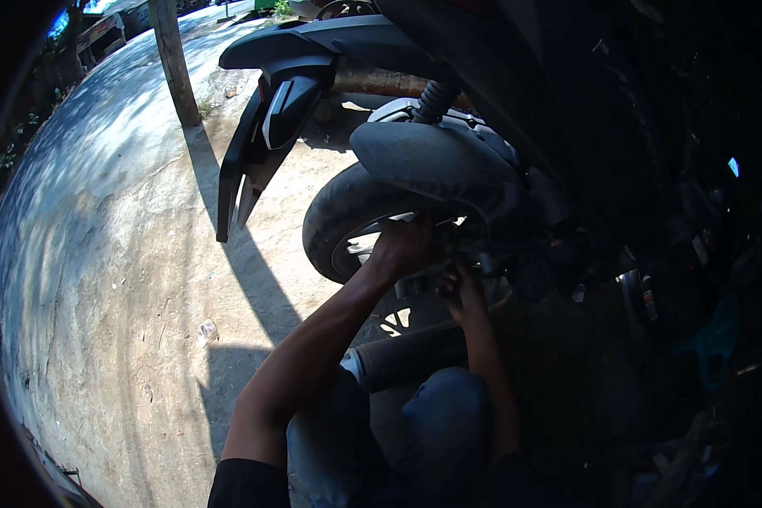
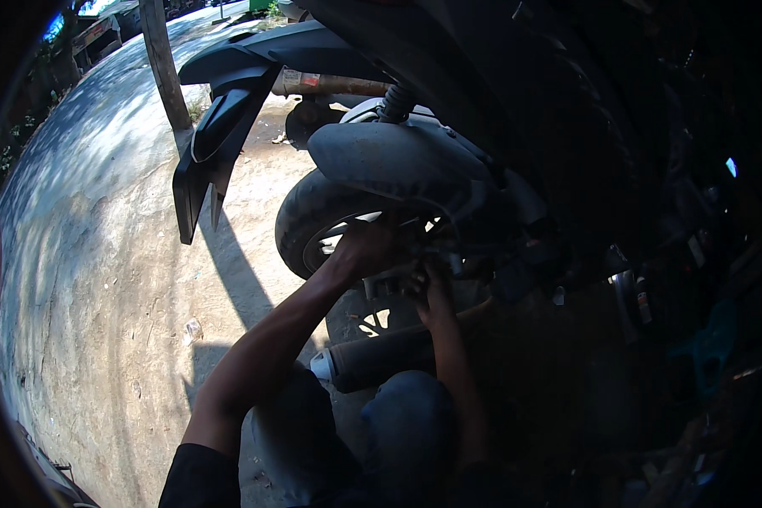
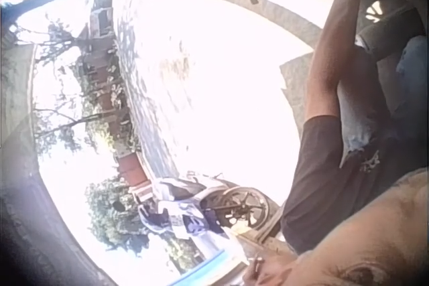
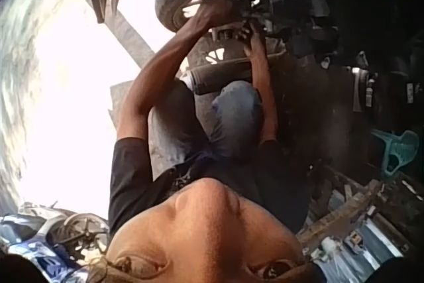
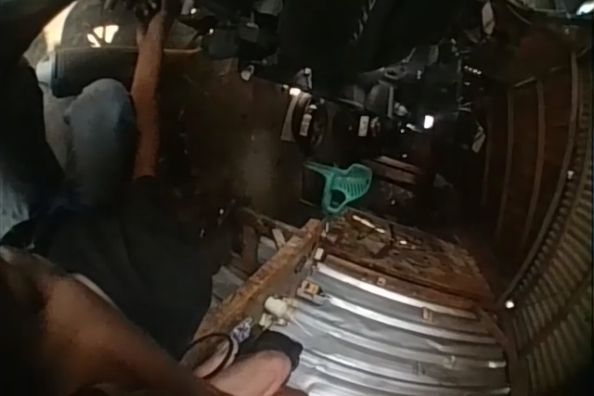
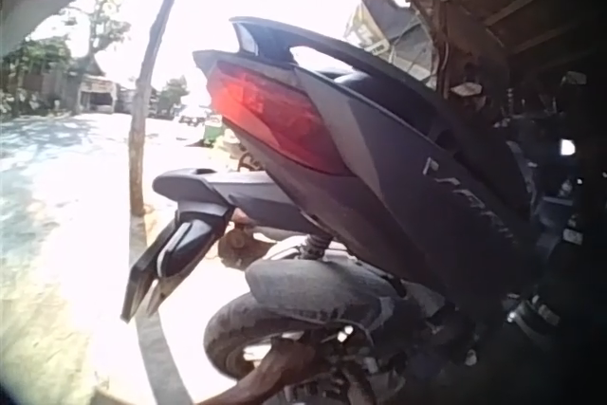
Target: The recorder is repairing the rear brake assembly of a motorcycle, removing and inspecting parts.
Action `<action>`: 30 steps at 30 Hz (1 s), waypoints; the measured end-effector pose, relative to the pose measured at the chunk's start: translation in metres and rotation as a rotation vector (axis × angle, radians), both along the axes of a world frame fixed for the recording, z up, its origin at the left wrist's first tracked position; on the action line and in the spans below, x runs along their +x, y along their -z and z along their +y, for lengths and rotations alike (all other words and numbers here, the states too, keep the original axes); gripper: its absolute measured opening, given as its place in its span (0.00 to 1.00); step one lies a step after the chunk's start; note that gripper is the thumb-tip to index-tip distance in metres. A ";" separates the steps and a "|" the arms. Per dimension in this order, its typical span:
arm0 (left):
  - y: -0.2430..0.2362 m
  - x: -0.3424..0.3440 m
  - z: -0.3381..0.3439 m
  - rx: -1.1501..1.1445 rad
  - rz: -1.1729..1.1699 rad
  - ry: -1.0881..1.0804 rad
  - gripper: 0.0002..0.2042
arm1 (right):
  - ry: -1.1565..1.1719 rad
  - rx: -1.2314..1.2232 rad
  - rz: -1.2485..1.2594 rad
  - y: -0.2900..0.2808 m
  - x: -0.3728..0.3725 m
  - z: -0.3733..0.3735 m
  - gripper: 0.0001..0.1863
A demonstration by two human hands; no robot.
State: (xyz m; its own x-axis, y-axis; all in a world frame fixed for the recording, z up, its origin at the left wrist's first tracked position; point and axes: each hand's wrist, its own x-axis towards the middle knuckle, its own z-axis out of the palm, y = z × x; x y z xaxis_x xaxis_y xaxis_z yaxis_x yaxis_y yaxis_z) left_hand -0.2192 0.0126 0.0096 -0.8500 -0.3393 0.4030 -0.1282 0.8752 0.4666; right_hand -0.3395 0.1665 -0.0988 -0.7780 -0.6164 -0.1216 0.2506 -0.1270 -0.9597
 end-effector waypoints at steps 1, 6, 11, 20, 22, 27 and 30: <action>-0.002 -0.003 0.002 0.041 0.015 0.024 0.38 | 0.065 0.058 0.211 0.008 -0.004 0.001 0.17; -0.015 0.003 0.007 0.057 0.026 0.062 0.38 | 0.306 0.290 1.115 0.005 -0.006 0.002 0.16; -0.006 0.004 0.002 0.043 -0.007 0.014 0.38 | 0.023 0.349 0.500 -0.039 0.020 0.007 0.16; -0.016 0.000 0.009 0.044 0.013 0.060 0.41 | 0.273 0.276 1.078 -0.005 -0.004 0.007 0.15; -0.010 0.006 0.005 -0.011 0.036 0.041 0.42 | 0.308 0.352 1.308 -0.019 0.010 0.005 0.16; -0.010 0.005 0.005 -0.019 0.051 0.043 0.42 | -0.071 0.049 0.146 -0.018 0.005 0.008 0.16; -0.004 0.000 0.003 0.002 0.035 0.032 0.41 | 0.007 0.025 0.143 -0.010 0.004 0.005 0.15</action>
State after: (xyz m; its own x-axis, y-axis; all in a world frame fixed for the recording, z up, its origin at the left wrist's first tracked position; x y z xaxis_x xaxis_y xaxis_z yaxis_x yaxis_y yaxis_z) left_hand -0.2192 0.0152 0.0139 -0.8460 -0.3129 0.4317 -0.0836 0.8776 0.4721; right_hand -0.3355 0.1714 -0.0893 -0.7930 -0.6087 -0.0240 0.1100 -0.1043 -0.9884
